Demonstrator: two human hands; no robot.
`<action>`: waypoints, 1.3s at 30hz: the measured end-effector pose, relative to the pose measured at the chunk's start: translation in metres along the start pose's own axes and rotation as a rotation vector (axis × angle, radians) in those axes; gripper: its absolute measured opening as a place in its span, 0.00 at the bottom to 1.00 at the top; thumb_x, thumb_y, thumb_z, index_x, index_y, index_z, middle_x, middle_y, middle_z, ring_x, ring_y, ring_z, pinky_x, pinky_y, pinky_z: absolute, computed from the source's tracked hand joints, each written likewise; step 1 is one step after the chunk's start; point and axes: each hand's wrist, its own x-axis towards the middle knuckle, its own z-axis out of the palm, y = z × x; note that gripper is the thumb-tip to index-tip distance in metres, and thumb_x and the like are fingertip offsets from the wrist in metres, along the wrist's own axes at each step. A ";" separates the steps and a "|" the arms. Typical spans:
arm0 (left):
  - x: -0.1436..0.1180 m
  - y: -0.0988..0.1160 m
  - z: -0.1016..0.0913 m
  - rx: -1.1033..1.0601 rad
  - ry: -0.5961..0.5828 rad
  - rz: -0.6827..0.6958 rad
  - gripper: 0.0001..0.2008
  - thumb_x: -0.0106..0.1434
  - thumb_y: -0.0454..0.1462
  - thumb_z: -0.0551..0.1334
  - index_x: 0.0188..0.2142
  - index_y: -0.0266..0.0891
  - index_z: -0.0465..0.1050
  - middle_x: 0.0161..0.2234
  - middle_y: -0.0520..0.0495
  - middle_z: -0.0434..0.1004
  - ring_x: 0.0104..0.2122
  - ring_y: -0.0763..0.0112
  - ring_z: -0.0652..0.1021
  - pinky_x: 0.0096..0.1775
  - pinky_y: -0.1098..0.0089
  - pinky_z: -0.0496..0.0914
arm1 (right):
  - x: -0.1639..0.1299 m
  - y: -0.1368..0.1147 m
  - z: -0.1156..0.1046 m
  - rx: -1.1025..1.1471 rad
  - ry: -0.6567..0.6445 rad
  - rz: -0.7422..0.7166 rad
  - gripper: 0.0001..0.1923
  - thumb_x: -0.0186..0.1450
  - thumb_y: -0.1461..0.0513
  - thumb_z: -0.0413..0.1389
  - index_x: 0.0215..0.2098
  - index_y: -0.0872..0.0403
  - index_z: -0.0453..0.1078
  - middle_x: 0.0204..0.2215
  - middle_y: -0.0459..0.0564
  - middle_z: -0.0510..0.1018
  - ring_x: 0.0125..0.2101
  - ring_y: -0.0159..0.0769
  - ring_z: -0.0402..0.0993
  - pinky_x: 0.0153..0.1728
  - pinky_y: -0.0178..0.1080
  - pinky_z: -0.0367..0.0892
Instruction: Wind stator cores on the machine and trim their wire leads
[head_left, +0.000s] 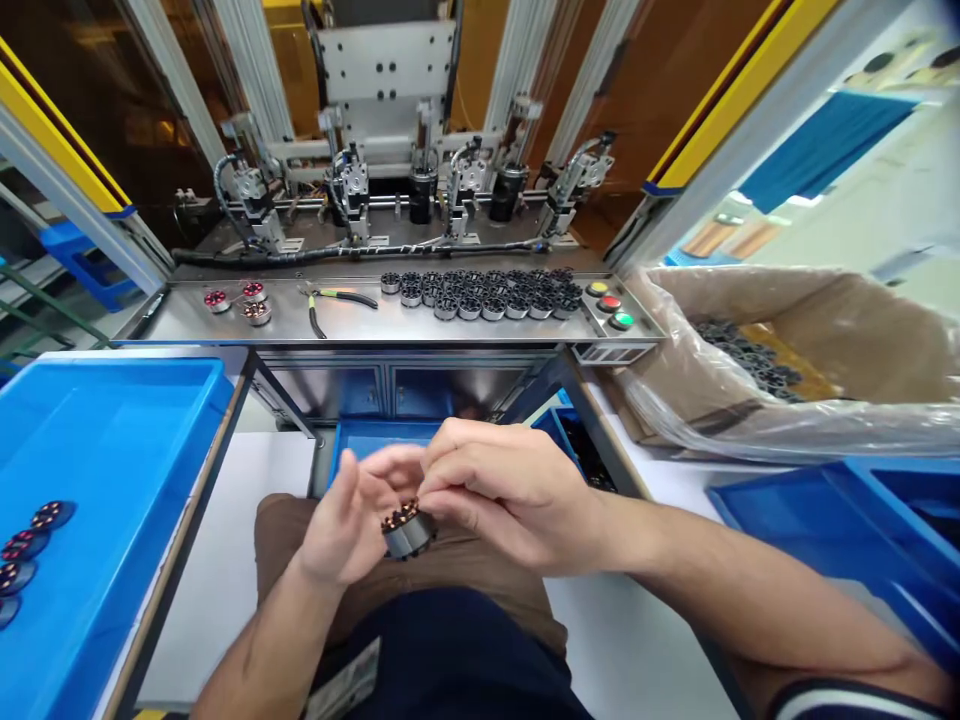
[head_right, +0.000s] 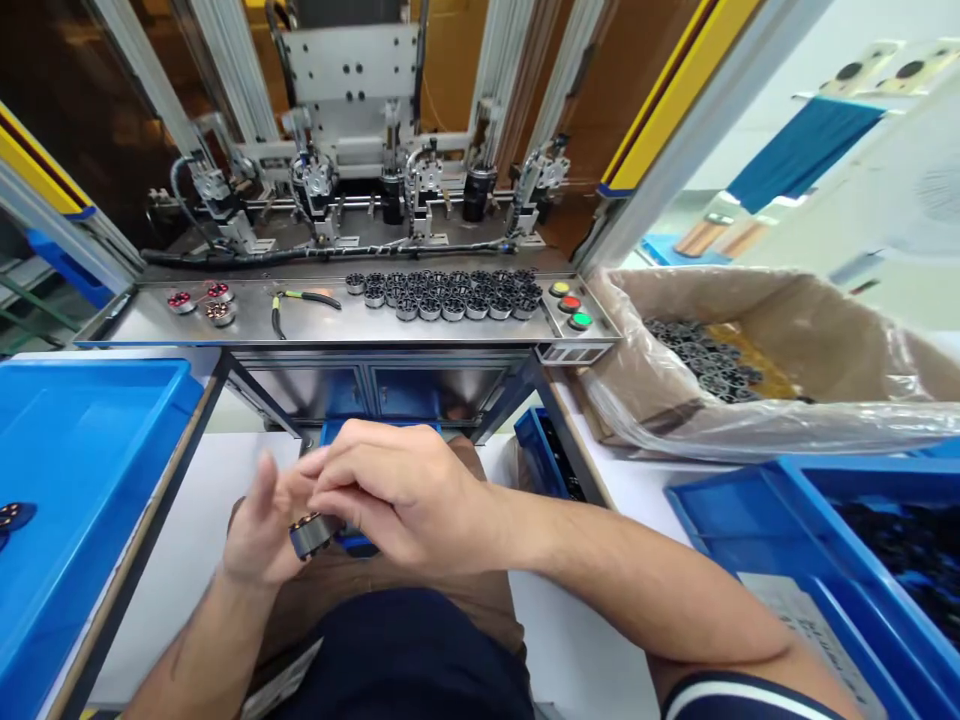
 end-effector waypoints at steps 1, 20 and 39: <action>0.001 -0.001 -0.001 0.008 -0.039 -0.117 0.27 0.65 0.57 0.58 0.39 0.35 0.78 0.35 0.39 0.84 0.39 0.53 0.84 0.35 0.64 0.77 | 0.000 0.000 -0.001 0.004 -0.012 -0.007 0.05 0.70 0.67 0.56 0.35 0.59 0.72 0.28 0.51 0.76 0.29 0.30 0.73 0.31 0.30 0.70; -0.002 -0.011 -0.004 0.489 0.151 0.501 0.21 0.57 0.36 0.73 0.51 0.44 0.77 0.47 0.45 0.79 0.49 0.64 0.79 0.51 0.69 0.75 | -0.007 0.011 0.001 -0.072 0.160 0.098 0.07 0.69 0.67 0.57 0.32 0.57 0.72 0.27 0.49 0.77 0.28 0.29 0.73 0.30 0.31 0.70; 0.003 -0.001 -0.022 0.544 0.156 0.551 0.14 0.57 0.36 0.73 0.44 0.47 0.81 0.49 0.43 0.81 0.51 0.59 0.80 0.47 0.66 0.77 | -0.043 0.015 0.065 1.228 0.339 0.936 0.22 0.58 0.47 0.67 0.27 0.58 0.75 0.22 0.47 0.76 0.22 0.30 0.73 0.23 0.31 0.68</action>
